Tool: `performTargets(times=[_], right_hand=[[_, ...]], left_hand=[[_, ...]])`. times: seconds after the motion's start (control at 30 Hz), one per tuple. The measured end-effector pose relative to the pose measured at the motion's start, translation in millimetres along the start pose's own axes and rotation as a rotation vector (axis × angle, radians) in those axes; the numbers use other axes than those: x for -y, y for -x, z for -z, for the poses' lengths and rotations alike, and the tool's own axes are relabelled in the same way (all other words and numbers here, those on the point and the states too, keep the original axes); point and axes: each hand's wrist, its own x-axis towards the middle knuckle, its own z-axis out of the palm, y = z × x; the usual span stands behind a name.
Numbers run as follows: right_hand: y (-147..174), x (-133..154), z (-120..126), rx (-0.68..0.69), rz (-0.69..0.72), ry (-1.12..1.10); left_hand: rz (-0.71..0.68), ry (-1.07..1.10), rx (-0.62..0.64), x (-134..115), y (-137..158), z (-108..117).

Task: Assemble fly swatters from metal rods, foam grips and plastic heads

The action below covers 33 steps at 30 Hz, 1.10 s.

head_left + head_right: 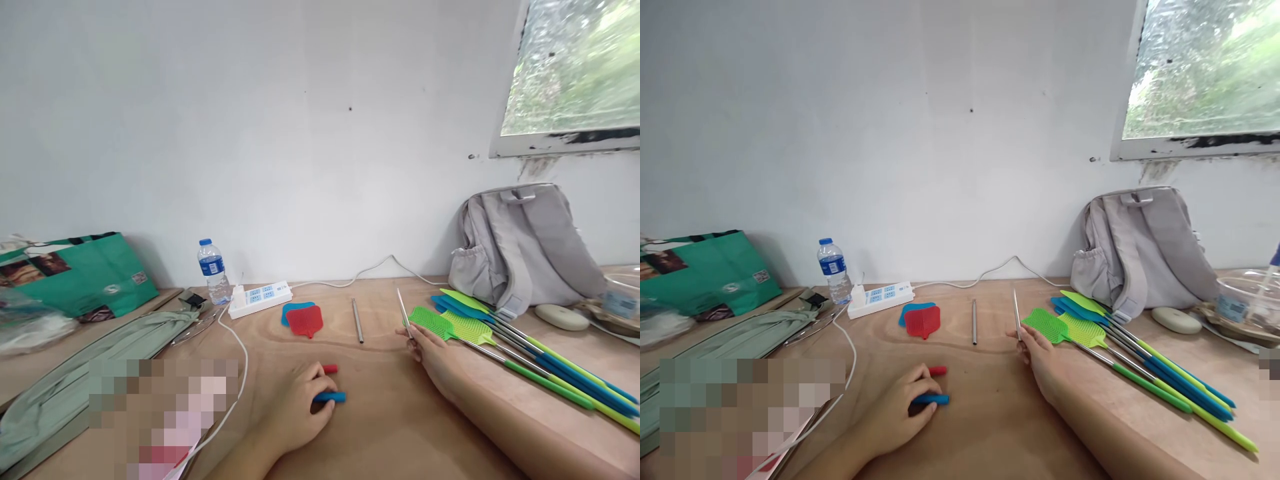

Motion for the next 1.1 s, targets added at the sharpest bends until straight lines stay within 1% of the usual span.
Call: performTargets(times=[0.07, 0.17, 0.23, 0.33, 0.43, 0.5, 0.57, 0.73, 0.83, 0.93, 1.0, 1.1], right_hand=[[22, 4, -3, 0.068, -0.057, -0.133], [56, 14, -9, 0.162, -0.133, -0.211], [73, 22, -12, 0.228, -0.145, -0.289], [84, 31, -13, 0.294, -0.124, -0.377], [81, 31, -14, 0.315, -0.142, -0.354], [77, 28, -14, 0.323, -0.149, -0.3], [72, 24, -14, 0.33, -0.145, -0.293], [61, 21, -9, 0.308, -0.215, -0.503], [54, 21, -5, 0.359, -0.248, -0.565], [50, 21, -2, 0.443, -0.232, -0.614], [50, 21, -2, 0.465, -0.208, -0.613], [52, 22, -4, 0.482, -0.193, -0.595]], left_hand=[[-0.037, 0.041, 0.028, -3, 0, -1], [-0.066, 0.106, 0.041, -9, 3, -3], [-0.072, 0.11, 0.036, -12, 5, -6], [-0.098, 0.1, 0.031, -17, 7, -11], [-0.139, 0.095, 0.027, -24, 4, -17], [-0.168, 0.08, 0.032, -29, -3, -22], [-0.181, 0.064, 0.029, -35, -11, -28], [-0.186, 0.059, -0.012, -44, -31, -41], [-0.202, 0.063, -0.047, -44, -36, -43], [-0.236, 0.07, -0.078, -43, -36, -43], [-0.244, 0.054, -0.099, -42, -35, -42], [-0.225, 0.039, -0.172, -41, -34, -41]])
